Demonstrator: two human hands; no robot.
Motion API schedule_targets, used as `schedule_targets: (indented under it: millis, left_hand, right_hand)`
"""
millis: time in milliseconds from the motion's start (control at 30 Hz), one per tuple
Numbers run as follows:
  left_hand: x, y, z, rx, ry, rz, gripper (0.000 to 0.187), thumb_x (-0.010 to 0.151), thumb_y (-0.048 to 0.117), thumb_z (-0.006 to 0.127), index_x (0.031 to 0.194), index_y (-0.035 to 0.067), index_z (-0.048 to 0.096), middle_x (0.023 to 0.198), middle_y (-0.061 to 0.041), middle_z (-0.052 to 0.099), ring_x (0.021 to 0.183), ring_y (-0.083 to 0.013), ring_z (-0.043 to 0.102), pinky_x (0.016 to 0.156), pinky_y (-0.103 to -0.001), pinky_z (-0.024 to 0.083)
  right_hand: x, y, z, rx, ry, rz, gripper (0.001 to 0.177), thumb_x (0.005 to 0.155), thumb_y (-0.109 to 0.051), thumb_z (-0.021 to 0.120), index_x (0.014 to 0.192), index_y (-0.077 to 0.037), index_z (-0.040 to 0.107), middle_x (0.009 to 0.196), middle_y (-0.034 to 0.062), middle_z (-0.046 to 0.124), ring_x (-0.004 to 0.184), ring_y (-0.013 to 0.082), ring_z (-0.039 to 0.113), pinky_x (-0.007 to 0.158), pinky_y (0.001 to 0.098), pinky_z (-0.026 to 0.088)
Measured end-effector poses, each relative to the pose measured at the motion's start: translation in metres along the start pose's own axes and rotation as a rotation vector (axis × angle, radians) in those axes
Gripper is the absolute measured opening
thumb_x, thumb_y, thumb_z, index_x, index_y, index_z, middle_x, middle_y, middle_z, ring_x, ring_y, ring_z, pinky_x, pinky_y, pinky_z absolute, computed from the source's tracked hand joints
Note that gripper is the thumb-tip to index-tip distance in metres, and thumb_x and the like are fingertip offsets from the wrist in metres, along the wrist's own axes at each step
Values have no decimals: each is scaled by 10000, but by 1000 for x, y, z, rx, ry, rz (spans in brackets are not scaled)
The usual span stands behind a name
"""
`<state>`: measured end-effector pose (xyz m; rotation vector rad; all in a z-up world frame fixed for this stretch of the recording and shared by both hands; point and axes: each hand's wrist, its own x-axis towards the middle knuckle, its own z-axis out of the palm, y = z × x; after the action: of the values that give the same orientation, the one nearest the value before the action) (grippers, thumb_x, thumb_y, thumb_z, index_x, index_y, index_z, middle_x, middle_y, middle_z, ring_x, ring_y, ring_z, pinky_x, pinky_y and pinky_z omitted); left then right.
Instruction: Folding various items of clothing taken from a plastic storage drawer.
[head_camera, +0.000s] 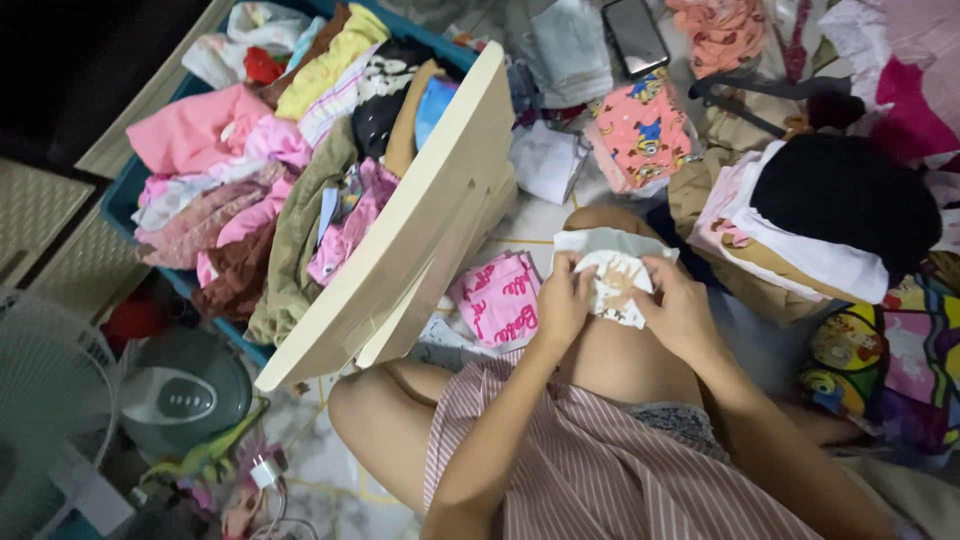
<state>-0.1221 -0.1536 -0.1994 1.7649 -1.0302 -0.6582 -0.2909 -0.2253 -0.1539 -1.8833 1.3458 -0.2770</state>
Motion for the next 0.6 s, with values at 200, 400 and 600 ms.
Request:
schedule_targets:
  millis: [200,400,600]
  left_hand:
    - [13,-12,4,106,156,13,422,917,208,687,1261,51,502,1075,-234,680,972,-432,672,821,-481,525]
    - [6,-24,32,318,-28,373,533,962,236,607,1470,115,500,1532,-192,501,1385,-416,461,1101,-558,385]
    - [19,-51,46,417,-189,71,638,995,305,557,1585,143,377,1697,-190,238,1547,-446,199,1140,-656,214]
  right_hand:
    - [-8,-14,-3,-169,227,-258,640,840,-130,704,1438,-49,493,1274,210,604,1246,422,526,1044,554,401]
    - [7,-16,52,-117,252,-614,767,890,-238,683,1535,29,367,1523,321,399,1425,512,341,1160,579,298]
    - [38,41,74,-397,223,-317,727,956,-446,552,1558,-80,372,1622,213,343,1516,445,273,1178,663,227]
